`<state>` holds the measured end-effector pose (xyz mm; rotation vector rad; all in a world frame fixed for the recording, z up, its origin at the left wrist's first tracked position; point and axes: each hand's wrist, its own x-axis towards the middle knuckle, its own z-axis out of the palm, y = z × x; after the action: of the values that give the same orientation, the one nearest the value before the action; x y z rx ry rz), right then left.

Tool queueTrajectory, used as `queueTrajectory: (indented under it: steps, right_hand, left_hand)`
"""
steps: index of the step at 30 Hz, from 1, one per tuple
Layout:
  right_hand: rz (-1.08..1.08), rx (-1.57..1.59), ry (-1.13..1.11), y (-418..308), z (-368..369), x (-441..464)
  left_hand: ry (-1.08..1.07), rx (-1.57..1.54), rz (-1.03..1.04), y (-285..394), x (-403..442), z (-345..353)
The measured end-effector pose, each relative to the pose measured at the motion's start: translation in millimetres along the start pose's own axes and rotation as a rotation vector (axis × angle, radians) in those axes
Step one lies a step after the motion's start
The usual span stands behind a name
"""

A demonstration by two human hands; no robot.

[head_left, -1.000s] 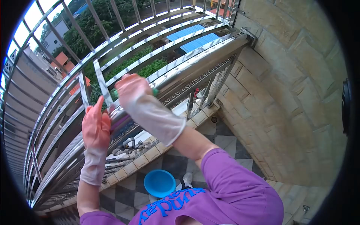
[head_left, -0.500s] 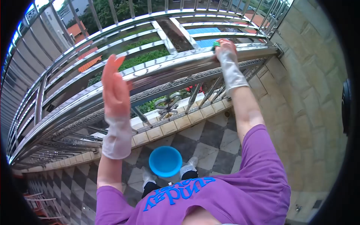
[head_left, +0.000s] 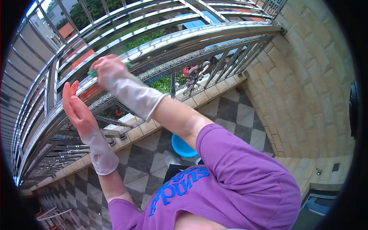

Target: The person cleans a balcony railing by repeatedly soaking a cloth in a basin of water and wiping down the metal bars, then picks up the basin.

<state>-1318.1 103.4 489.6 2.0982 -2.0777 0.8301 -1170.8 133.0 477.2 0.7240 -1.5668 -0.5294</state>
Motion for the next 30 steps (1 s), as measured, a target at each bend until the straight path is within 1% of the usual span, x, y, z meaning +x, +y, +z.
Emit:
queueTrajectory:
  steps: [2, 4, 5, 6, 7, 8, 9, 10, 11, 12, 14, 15, 16, 18, 19, 20, 21, 22, 23, 24, 25, 26, 28, 29, 30]
  right_hand:
    - [-0.015, 0.827, -0.004, -9.5, 19.1, -14.4]
    - [-0.110, 0.971, 0.172, -11.5, 19.7, -61.0]
    - [-0.085, 1.160, 0.238, -2.7, 23.4, -93.4]
    - [-0.012, 1.122, 0.201, 15.0, 37.4, -127.0]
    - [0.041, 1.190, 0.105, 42.2, 48.6, -162.7]
    - [0.102, 1.205, 0.002, 78.2, 79.1, -196.4]
    - [0.271, 0.994, 0.068, 104.3, 97.2, -243.3]
    - [0.378, 0.855, 0.057, 141.1, 143.6, -288.4]
    - [0.512, 0.793, 0.013, 170.2, 164.8, -328.6]
    - [0.640, 0.843, -0.171, 201.3, 183.0, -364.7]
    - [0.688, 0.443, -0.173, 231.4, 212.3, -433.7]
    - [0.754, 0.419, -0.233, 249.5, 246.1, -470.0]
    - [0.809, 0.389, -0.284, 266.9, 283.7, -505.0]
    - [0.866, 0.237, -0.345, 280.7, 329.6, -548.3]
    - [1.343, 0.761, -0.135, 297.7, 383.9, -585.9]
    - [1.454, 0.778, -0.214, 310.2, 409.4, -603.6]
    - [1.562, 0.790, -0.299, 323.1, 435.4, -621.7]
    - [1.273, 0.272, -0.635, 322.8, 436.2, -631.6]
    - [1.360, 0.413, -0.400, 336.0, 487.4, -680.6]
    - [1.395, 0.389, -0.352, 343.1, 514.3, -697.9]
    - [1.429, 0.366, -0.302, 350.2, 541.5, -715.5]
    - [1.425, 0.167, -0.438, 345.5, 533.9, -706.8]
    - [1.493, 0.073, -0.504, 339.1, 568.7, -711.4]
    - [1.352, 0.029, -0.515, 335.7, 597.0, -724.8]
    - [1.216, -0.021, -0.533, 336.5, 617.3, -731.9]
  left_hand:
    - [0.018, 0.019, 0.022, -3.5, -2.6, -1.2]
    - [0.015, 0.038, 0.019, -5.7, -9.3, 0.7]
    - [0.011, 0.132, 0.015, 8.7, -14.6, 8.6]
    - [-0.027, 0.158, 0.077, 5.2, -19.1, 12.1]
    - [-0.059, 0.195, 0.054, 13.0, -27.7, 19.5]
    - [-0.089, 0.227, 0.037, 20.2, -38.8, 33.1]
    - [-0.146, 0.225, 0.089, 17.4, -52.4, 47.5]
    - [-0.208, 0.222, 0.136, 12.2, -69.1, 61.0]
    - [-0.282, 0.223, 0.174, 5.7, -90.3, 71.7]
    - [-0.381, 0.304, 0.215, 0.6, -115.0, 82.5]
    - [-0.558, 0.445, 0.318, -17.7, -161.1, 104.7]
    - [-0.641, 0.556, 0.407, -26.9, -168.2, 112.5]
    - [-0.572, 0.484, 0.482, -42.8, -172.7, 123.3]
    - [-0.436, 0.336, 0.648, -81.4, -178.6, 142.9]
    - [-0.412, 0.303, 0.517, -88.1, -187.8, 147.6]
    - [-0.377, 0.268, 0.387, -91.8, -197.9, 153.9]
    - [-0.378, 0.257, 0.393, -105.9, -212.0, 158.1]
    - [-0.380, 0.246, 0.399, -119.9, -226.0, 162.2]
    - [-0.421, 0.267, 0.533, -139.1, -243.1, 164.0]
    - [-0.456, 0.288, 0.671, -156.5, -259.0, 166.2]
    - [-0.479, 0.482, 0.775, -168.2, -278.6, 162.8]
    - [-0.371, 0.472, 0.748, -182.8, -296.9, 163.8]
    - [-0.153, 0.421, 0.691, -213.2, -333.2, 168.9]
    - [-0.027, 0.285, 0.629, -226.8, -343.6, 173.1]
    - [0.062, 0.213, 0.584, -241.6, -348.5, 177.2]
